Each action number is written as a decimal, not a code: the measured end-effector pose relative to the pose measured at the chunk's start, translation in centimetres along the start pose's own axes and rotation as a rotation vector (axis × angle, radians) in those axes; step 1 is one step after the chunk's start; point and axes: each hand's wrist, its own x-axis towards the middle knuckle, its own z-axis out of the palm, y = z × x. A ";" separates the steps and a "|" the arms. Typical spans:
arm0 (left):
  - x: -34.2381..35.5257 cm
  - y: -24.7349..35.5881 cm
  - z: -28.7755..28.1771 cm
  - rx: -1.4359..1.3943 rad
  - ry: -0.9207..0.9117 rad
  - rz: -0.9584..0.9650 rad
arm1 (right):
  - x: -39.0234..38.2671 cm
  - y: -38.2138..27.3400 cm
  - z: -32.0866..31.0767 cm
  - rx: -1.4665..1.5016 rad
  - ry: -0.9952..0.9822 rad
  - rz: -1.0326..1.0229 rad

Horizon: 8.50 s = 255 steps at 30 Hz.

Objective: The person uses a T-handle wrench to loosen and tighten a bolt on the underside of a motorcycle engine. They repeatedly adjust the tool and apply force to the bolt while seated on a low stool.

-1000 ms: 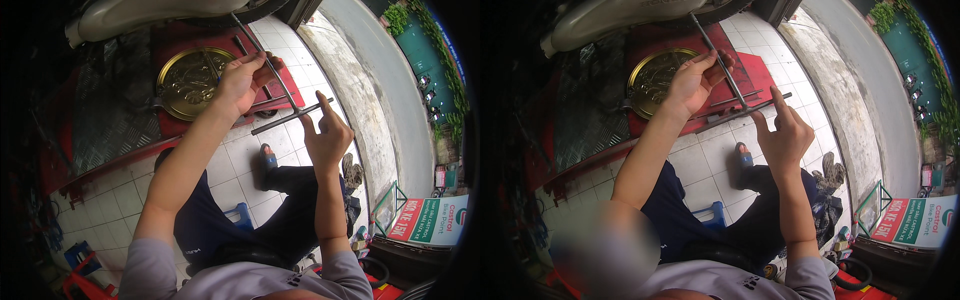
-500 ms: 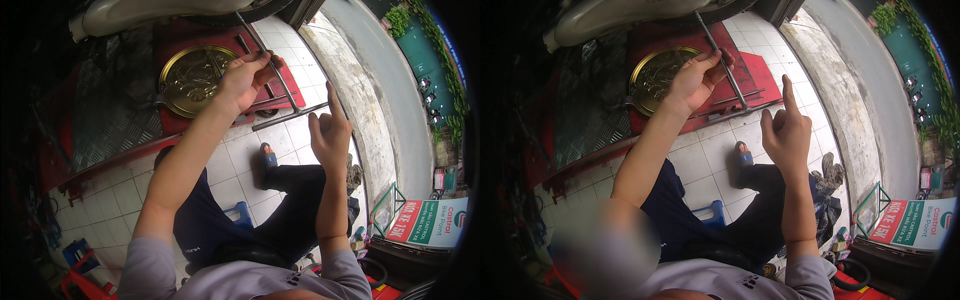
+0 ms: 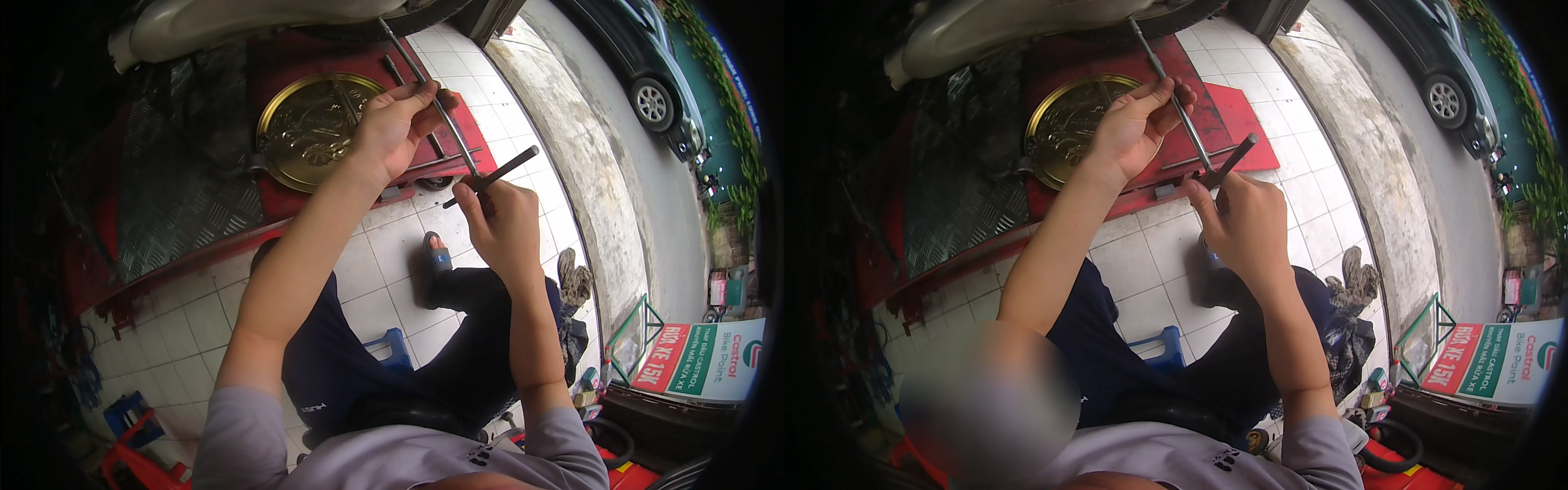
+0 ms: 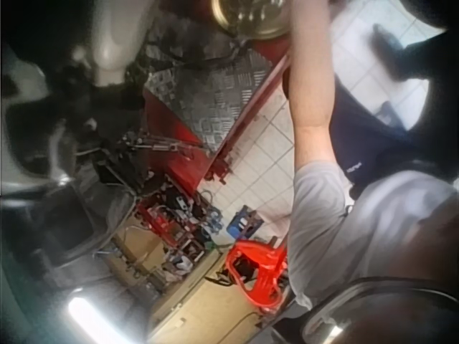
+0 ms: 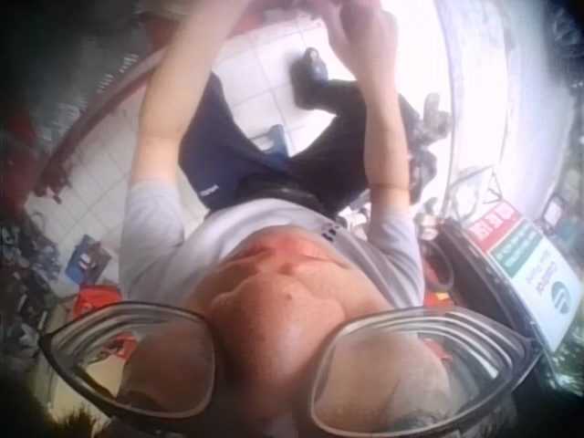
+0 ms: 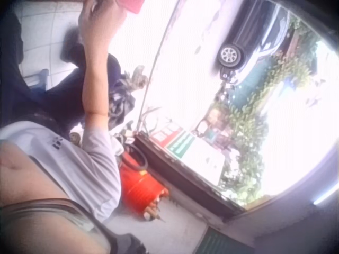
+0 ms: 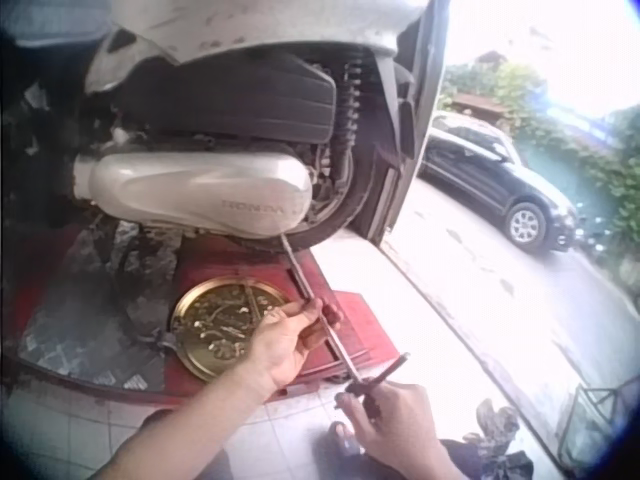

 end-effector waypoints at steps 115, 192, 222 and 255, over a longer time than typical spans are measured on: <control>-0.8 10.5 4.1 0.464 0.150 0.899 | 1.1 0.9 0.1 0.951 0.191 -0.488; -22.0 8.6 10.7 1.775 0.778 0.789 | 11.4 -13.0 4.2 2.131 -1.208 -0.341; -22.3 7.6 11.0 2.059 0.266 0.558 | 12.7 -13.6 5.9 2.125 -0.970 -0.172; -19.0 9.2 12.1 1.924 0.480 1.200 | 13.2 -12.3 4.7 1.920 -1.097 -0.283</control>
